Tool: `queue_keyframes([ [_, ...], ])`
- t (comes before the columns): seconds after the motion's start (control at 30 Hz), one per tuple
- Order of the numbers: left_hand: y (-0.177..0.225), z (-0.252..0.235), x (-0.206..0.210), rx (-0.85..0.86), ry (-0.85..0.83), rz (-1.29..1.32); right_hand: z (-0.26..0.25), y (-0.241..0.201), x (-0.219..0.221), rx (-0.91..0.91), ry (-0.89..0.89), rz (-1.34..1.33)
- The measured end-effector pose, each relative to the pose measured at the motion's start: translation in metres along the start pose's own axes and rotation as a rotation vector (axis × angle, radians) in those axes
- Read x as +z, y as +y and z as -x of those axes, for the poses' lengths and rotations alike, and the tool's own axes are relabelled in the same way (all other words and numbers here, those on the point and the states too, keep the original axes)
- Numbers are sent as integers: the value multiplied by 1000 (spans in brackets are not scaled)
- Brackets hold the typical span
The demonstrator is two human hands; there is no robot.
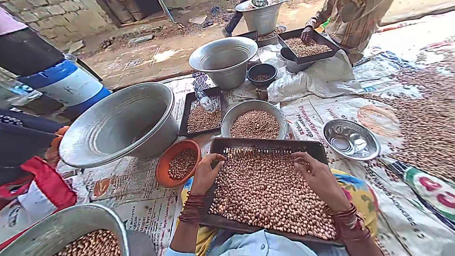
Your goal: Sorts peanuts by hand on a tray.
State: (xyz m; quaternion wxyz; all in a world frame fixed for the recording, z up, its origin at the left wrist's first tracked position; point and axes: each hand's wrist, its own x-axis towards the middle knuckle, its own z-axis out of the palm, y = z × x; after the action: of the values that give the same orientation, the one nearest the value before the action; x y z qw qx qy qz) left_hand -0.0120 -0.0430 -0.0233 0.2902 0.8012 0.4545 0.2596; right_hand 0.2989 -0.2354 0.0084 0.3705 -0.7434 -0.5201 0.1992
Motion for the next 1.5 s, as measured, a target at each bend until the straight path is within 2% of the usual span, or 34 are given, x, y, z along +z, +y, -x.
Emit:
queue_keyframes([
  [0.13, -1, 5, 5, 18, -18, 1, 18, 21, -31, 103, 82, 57],
  [0.27, 13, 8, 29, 77, -83, 36, 37, 44, -35, 182, 150, 69],
  [0.43, 50, 13, 79, 296, -260, 0, 43, 40, -11, 225, -18, 174],
  [0.53, 72, 12, 101, 364, -318, -77, 35, 34, -1, 244, -102, 280],
  [0.73, 84, 3, 111, 364, -365, -117, 9, 35, 18, 235, -262, 388],
  [0.87, 80, 0, 111, 352, -342, -139, 4, 41, 34, 170, -244, 442],
  [1.03, 81, -1, 123, 371, -393, -186, 5, 44, 40, 160, -235, 482],
  [1.13, 84, -4, 128, 370, -386, -208, 5, 47, 30, 187, -204, 362],
  [1.27, 80, -11, 128, 372, -258, -216, 12, 66, 12, 170, 127, 3],
  [1.33, 78, -12, 130, 388, -243, -220, 13, 71, 3, 236, 191, -135],
  [1.4, 80, -13, 133, 388, -272, -223, 12, 68, -2, 289, 150, -145],
  [1.5, 84, -14, 140, 368, -384, -294, 7, 57, 8, 236, 19, 31],
])
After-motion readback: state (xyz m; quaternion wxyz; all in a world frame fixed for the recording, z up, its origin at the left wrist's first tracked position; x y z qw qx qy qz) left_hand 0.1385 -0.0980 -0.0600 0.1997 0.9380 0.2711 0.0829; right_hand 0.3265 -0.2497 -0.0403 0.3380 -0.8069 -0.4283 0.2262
